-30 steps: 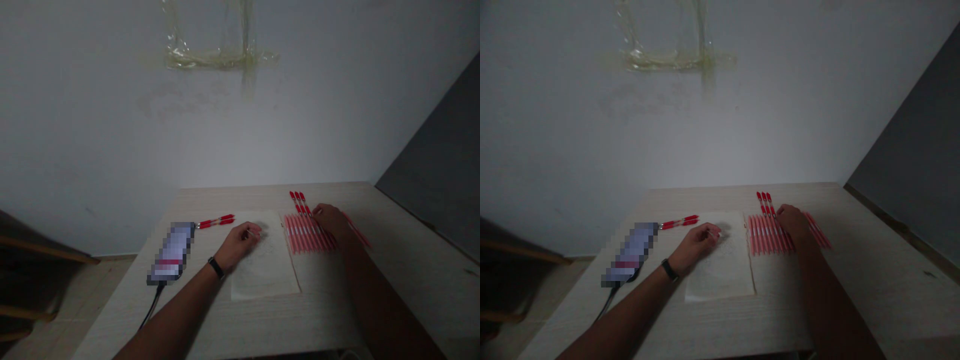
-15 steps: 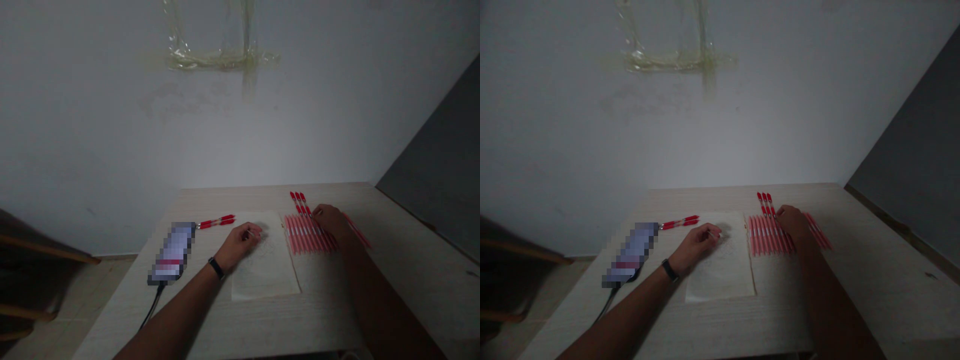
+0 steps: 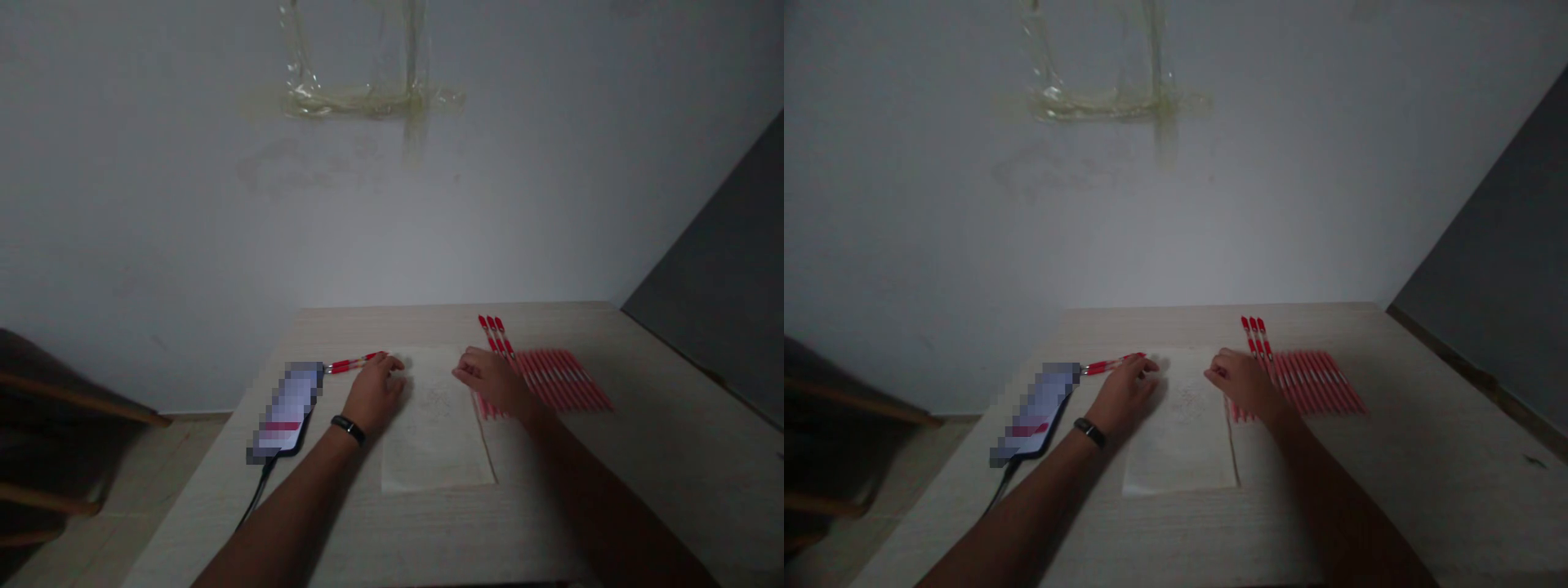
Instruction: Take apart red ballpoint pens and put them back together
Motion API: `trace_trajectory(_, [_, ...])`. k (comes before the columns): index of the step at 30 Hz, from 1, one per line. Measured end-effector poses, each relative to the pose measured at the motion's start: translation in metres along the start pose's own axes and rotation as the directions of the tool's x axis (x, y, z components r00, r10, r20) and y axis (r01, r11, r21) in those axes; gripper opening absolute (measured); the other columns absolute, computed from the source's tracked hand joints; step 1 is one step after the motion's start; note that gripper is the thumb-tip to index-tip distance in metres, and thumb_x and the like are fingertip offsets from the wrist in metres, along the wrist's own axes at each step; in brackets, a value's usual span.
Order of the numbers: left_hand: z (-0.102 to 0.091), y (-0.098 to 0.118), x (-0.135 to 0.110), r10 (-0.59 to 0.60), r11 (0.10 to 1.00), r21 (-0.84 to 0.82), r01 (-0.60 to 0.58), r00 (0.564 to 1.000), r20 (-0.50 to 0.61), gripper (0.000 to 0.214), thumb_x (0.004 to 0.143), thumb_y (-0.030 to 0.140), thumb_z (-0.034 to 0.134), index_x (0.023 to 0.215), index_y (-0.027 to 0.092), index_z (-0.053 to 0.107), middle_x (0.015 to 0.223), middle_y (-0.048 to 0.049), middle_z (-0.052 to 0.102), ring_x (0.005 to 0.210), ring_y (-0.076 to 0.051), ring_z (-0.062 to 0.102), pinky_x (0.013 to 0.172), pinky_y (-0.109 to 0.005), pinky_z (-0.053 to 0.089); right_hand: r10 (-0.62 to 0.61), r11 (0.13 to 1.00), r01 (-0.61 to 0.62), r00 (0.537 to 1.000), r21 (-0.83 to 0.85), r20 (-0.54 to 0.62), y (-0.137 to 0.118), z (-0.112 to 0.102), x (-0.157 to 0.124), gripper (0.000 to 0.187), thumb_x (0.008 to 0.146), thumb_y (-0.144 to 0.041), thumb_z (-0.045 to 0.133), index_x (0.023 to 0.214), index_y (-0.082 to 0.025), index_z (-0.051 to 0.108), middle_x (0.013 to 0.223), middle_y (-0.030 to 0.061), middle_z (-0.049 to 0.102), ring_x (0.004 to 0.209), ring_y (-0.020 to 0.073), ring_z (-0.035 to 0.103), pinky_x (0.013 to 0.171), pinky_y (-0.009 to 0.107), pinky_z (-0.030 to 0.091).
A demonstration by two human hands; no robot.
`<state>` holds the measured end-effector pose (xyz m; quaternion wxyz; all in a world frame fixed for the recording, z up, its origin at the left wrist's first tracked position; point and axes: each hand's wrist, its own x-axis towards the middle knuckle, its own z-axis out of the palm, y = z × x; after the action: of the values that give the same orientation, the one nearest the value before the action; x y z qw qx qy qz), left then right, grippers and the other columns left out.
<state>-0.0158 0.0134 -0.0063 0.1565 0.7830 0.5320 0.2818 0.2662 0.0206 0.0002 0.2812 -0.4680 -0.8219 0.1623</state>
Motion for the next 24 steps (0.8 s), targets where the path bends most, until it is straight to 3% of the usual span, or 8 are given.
trace_trajectory(6, [-0.012,-0.006,0.003,-0.073,0.972,0.221,0.085,0.996,-0.06,0.03,0.087,0.022,0.064,0.116,0.017,0.066,0.117,-0.013,0.062,0.107,-0.027,0.058,0.099,-0.039,0.043,-0.075,0.997,0.073,0.993,0.023,0.094,-0.013,0.007,-0.002,0.036,0.101,-0.035,0.055,0.07,-0.018,0.06,0.075,0.0,0.059,0.069,0.0136,0.058,0.068,0.026,0.039])
trace_trajectory(11, [-0.017,-0.004,0.003,-0.151,0.927,0.342,0.153,0.988,-0.031,0.03,0.088,0.026,0.063,0.117,0.019,0.067,0.119,-0.0124,0.063,0.109,-0.028,0.057,0.095,-0.039,0.042,-0.09,0.996,0.09,0.99,0.005,0.11,-0.008,0.009,-0.001,0.038,0.103,-0.036,0.051,0.071,-0.019,0.062,0.075,0.0013,0.061,0.071,0.015,0.059,0.07,0.028,0.04])
trace_trajectory(24, [-0.021,-0.009,0.005,-0.138,0.892,0.435,0.121,0.99,0.007,0.031,0.09,0.01,0.05,0.105,0.022,0.074,0.111,-0.0129,0.069,0.103,-0.029,0.057,0.089,-0.042,0.042,-0.07,0.997,0.063,0.986,0.051,0.152,-0.007,0.011,-0.001,0.037,0.104,-0.038,0.048,0.078,-0.018,0.065,0.079,0.0031,0.064,0.071,0.0153,0.06,0.068,0.027,0.042])
